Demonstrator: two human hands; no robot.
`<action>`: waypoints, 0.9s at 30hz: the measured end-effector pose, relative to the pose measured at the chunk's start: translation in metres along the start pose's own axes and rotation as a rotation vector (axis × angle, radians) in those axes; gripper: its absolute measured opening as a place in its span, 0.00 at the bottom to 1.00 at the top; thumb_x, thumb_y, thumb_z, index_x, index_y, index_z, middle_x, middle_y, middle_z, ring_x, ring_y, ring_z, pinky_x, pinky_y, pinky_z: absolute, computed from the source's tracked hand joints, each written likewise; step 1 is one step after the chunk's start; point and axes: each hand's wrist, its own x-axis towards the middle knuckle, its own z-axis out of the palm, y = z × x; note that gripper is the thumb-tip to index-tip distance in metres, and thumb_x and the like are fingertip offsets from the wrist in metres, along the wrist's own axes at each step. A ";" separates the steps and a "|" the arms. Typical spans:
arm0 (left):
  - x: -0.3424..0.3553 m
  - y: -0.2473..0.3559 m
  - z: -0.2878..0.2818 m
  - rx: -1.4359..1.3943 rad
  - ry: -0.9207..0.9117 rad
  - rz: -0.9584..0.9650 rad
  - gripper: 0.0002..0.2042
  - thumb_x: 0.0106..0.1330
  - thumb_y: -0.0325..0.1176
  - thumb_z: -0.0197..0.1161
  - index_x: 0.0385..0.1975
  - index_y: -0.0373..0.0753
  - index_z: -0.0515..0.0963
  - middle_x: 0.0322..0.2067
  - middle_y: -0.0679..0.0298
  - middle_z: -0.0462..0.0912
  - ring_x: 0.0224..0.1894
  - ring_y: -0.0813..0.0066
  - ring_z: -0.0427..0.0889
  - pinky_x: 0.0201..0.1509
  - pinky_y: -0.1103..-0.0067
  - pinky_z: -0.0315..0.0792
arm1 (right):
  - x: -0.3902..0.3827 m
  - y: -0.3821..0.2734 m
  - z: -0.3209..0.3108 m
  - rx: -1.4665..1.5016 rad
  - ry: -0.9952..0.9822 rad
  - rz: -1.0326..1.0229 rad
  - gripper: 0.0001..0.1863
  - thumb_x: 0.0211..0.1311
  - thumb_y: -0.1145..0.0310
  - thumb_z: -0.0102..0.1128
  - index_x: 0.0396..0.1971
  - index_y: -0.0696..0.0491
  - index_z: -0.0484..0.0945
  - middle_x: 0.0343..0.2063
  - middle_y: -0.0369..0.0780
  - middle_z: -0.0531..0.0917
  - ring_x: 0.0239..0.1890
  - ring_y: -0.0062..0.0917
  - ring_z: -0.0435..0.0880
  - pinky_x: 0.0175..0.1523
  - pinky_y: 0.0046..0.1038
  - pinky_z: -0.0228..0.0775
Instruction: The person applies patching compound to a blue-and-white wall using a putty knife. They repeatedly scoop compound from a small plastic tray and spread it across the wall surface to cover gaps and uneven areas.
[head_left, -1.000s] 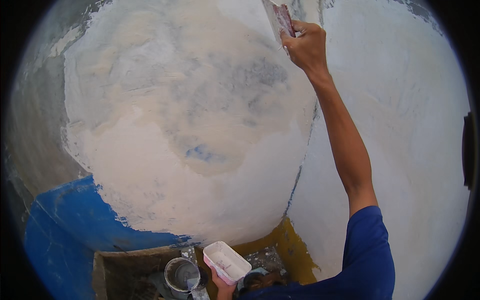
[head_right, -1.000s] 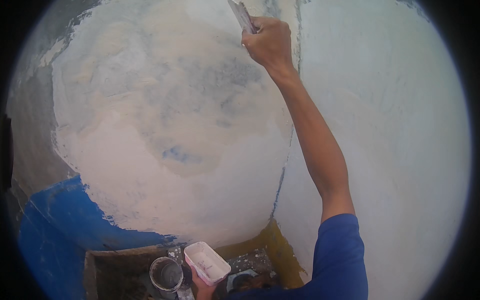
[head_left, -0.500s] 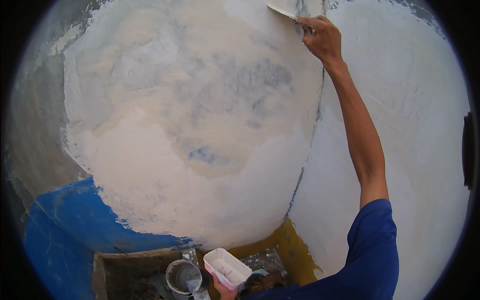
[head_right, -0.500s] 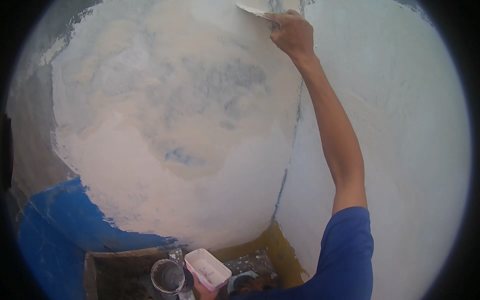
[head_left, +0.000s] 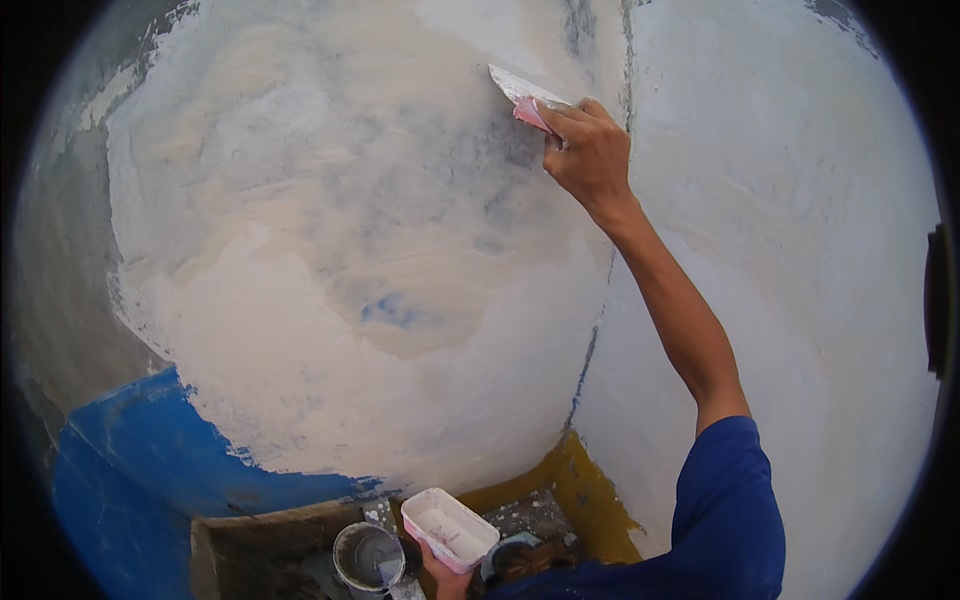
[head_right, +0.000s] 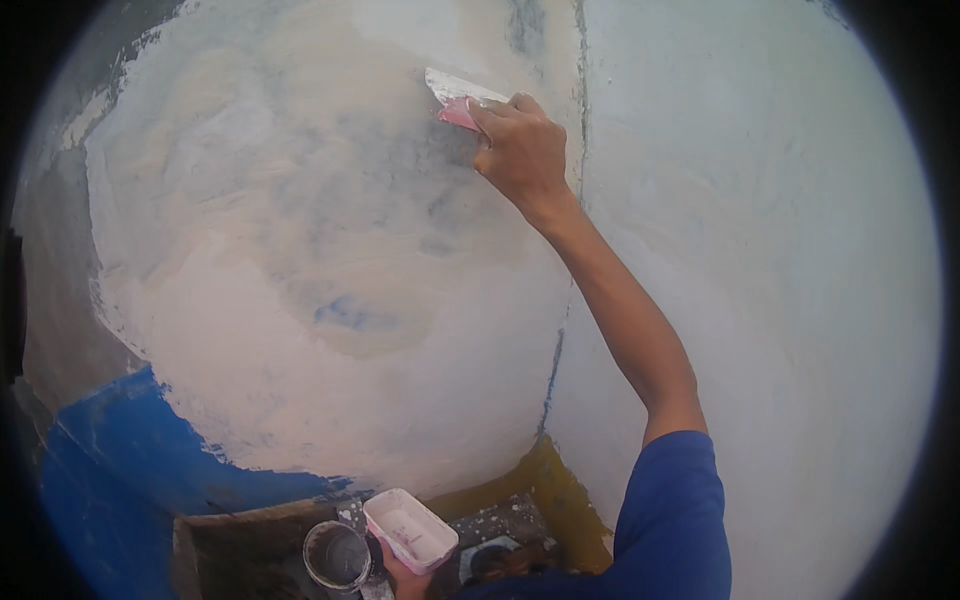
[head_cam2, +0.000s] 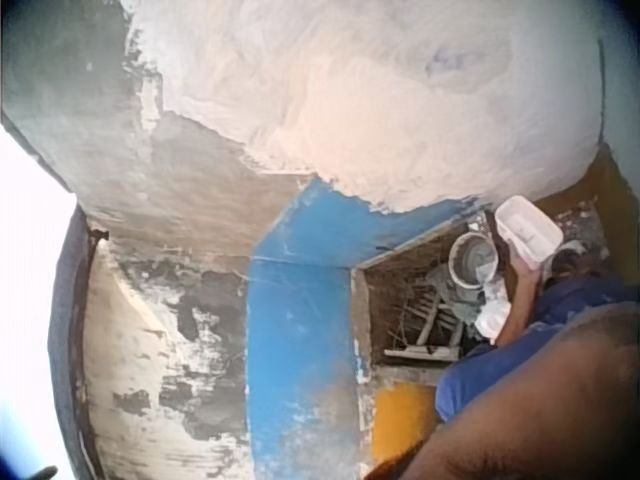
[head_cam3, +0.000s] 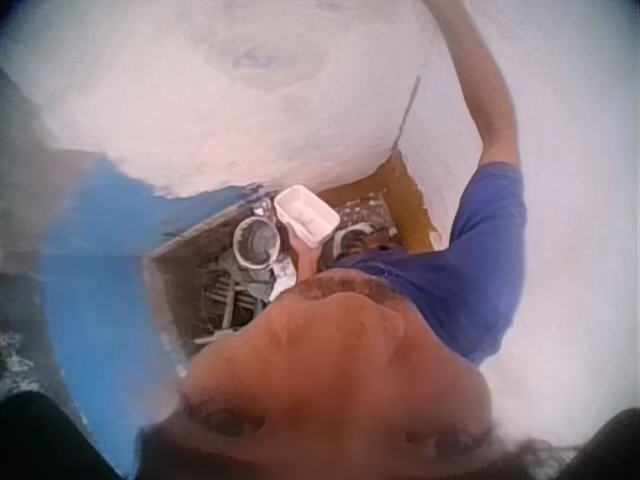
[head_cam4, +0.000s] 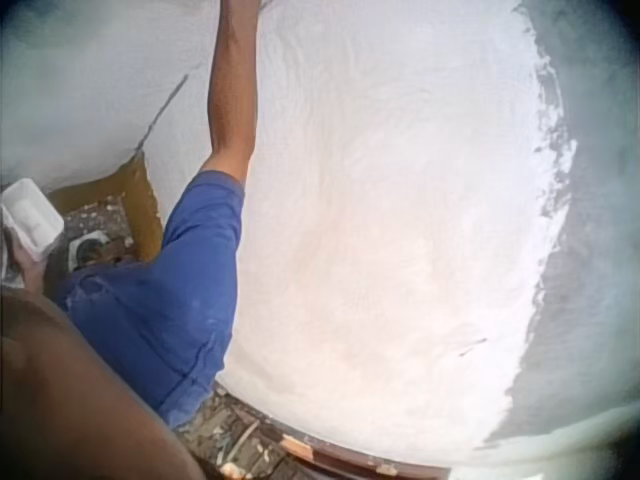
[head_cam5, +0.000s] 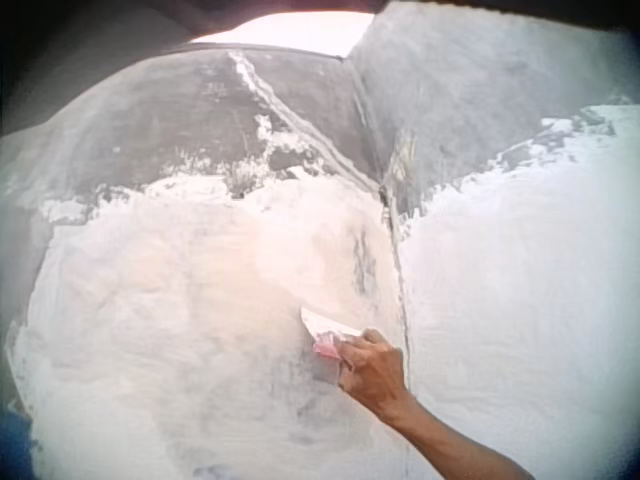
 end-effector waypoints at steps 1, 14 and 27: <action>-0.001 -0.001 -0.001 -0.021 0.001 -0.006 0.37 0.71 0.65 0.45 0.72 0.46 0.57 0.66 0.56 0.68 0.66 0.48 0.70 0.67 0.45 0.64 | 0.002 0.007 -0.014 0.085 -0.022 0.020 0.16 0.45 0.76 0.64 0.37 0.48 0.89 0.29 0.36 0.87 0.32 0.28 0.82 0.29 0.31 0.75; -0.002 -0.013 -0.020 -0.040 0.033 -0.113 0.36 0.70 0.64 0.47 0.72 0.48 0.58 0.67 0.59 0.68 0.68 0.48 0.67 0.70 0.45 0.61 | 0.149 0.114 0.005 0.078 0.031 -0.119 0.17 0.52 0.78 0.58 0.39 0.48 0.89 0.36 0.44 0.88 0.39 0.39 0.86 0.44 0.37 0.77; 0.005 -0.016 0.006 -0.088 -0.014 -0.029 0.37 0.71 0.65 0.44 0.73 0.47 0.56 0.66 0.57 0.68 0.65 0.48 0.71 0.67 0.47 0.66 | -0.005 0.076 -0.039 0.099 0.074 0.093 0.24 0.47 0.85 0.64 0.43 0.45 0.89 0.35 0.38 0.89 0.38 0.30 0.84 0.39 0.28 0.78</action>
